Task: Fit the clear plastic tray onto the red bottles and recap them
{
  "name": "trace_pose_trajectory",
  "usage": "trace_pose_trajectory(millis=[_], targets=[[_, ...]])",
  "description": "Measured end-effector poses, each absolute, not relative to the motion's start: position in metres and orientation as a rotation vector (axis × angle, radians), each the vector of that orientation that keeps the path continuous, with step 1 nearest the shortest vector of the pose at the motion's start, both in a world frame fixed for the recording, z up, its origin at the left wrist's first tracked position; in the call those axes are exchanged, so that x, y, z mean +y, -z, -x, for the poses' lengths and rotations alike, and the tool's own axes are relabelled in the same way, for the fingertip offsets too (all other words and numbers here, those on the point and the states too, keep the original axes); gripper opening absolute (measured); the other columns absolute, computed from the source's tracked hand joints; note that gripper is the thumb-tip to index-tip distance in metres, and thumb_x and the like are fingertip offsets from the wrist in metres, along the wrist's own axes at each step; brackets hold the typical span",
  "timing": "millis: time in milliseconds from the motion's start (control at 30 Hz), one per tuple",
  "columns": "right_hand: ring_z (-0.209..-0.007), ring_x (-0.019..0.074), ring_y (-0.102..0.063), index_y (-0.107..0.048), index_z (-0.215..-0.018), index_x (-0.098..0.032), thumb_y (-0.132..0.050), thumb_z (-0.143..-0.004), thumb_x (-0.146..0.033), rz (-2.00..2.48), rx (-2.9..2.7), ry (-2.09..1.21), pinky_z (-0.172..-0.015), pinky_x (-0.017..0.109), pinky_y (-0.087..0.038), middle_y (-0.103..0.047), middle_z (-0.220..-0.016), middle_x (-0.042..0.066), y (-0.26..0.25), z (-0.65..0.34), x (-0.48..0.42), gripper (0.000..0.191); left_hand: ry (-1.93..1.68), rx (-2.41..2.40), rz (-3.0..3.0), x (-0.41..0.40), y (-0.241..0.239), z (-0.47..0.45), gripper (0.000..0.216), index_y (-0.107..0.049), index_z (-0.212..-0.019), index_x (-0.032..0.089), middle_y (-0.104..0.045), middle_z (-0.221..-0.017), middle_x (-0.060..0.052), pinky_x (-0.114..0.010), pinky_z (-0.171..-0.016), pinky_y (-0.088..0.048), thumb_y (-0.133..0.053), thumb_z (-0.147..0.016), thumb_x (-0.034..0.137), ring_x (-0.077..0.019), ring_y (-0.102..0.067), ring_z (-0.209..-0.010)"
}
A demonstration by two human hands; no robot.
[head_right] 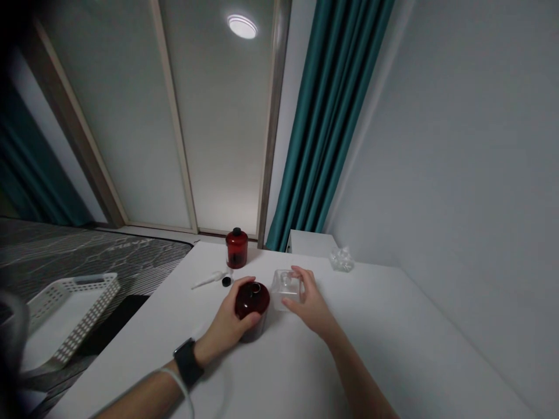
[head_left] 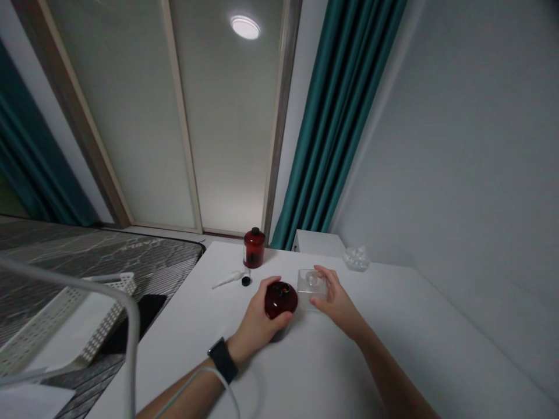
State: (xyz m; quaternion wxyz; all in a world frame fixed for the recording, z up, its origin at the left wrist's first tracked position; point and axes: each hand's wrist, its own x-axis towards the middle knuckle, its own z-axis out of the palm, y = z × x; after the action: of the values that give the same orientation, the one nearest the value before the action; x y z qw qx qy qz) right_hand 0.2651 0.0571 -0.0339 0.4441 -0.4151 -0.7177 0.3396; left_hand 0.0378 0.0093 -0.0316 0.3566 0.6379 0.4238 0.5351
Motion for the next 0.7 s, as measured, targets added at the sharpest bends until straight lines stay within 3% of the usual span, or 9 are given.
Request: trace_pose_trajectory(millis=[200, 400, 533, 700], targets=[[-0.118, 0.0254, -0.058, -0.037, -0.128, -0.023, -0.066, -0.081, -0.043, 1.111, -1.590, -0.814, -0.102, 0.046, -0.048, -0.056, -0.125, 0.012, 0.073, -0.263, 0.065, 0.059, -1.312, 0.978, -1.677, 0.020, 0.035, -0.034, 0.061, -0.047, -0.130, 0.019, -0.059, -0.128, -0.012, -0.046, -0.103, -0.044, -0.069, -0.074, 0.027, -0.0304, -0.059, -0.117], [-0.123, 0.0284, -0.057, -0.043, -0.130, -0.022, -0.071, -0.078, -0.043, 1.146, -1.520, -0.799, -0.100, 0.048, -0.049, -0.056, -0.131, 0.015, 0.078, -0.264, 0.062, 0.063, -1.353, 1.021, -1.854, 0.025, 0.032, -0.030, 0.058, -0.051, -0.130, 0.019, -0.054, -0.120, -0.012, -0.051, -0.104, -0.040, -0.068, -0.077, 0.035, -0.0326, -0.054, -0.116], [-0.122, 0.0310, -0.058, -0.045, -0.130, -0.023, -0.075, -0.074, -0.040, 1.155, -1.479, -0.777, -0.099, 0.050, -0.049, -0.058, -0.130, 0.015, 0.074, -0.260, 0.061, 0.066, -1.287, 1.035, -1.901, 0.027, 0.032, -0.022, 0.062, -0.044, -0.137, 0.021, -0.050, -0.129, -0.012, -0.053, -0.108, -0.037, -0.068, -0.081, 0.037, -0.0324, -0.049, -0.123], [-0.122, 0.0318, -0.057, -0.049, -0.127, -0.024, -0.080, -0.068, -0.036, 1.137, -1.395, -0.792, -0.103, 0.051, -0.046, -0.060, -0.129, 0.013, 0.067, -0.255, 0.061, 0.068, -1.167, 0.963, -2.059, 0.031, 0.016, -0.008, 0.042, -0.053, -0.131, 0.024, -0.051, -0.131, -0.011, -0.052, -0.113, -0.033, -0.060, -0.092, 0.037, -0.0313, -0.046, -0.128]])
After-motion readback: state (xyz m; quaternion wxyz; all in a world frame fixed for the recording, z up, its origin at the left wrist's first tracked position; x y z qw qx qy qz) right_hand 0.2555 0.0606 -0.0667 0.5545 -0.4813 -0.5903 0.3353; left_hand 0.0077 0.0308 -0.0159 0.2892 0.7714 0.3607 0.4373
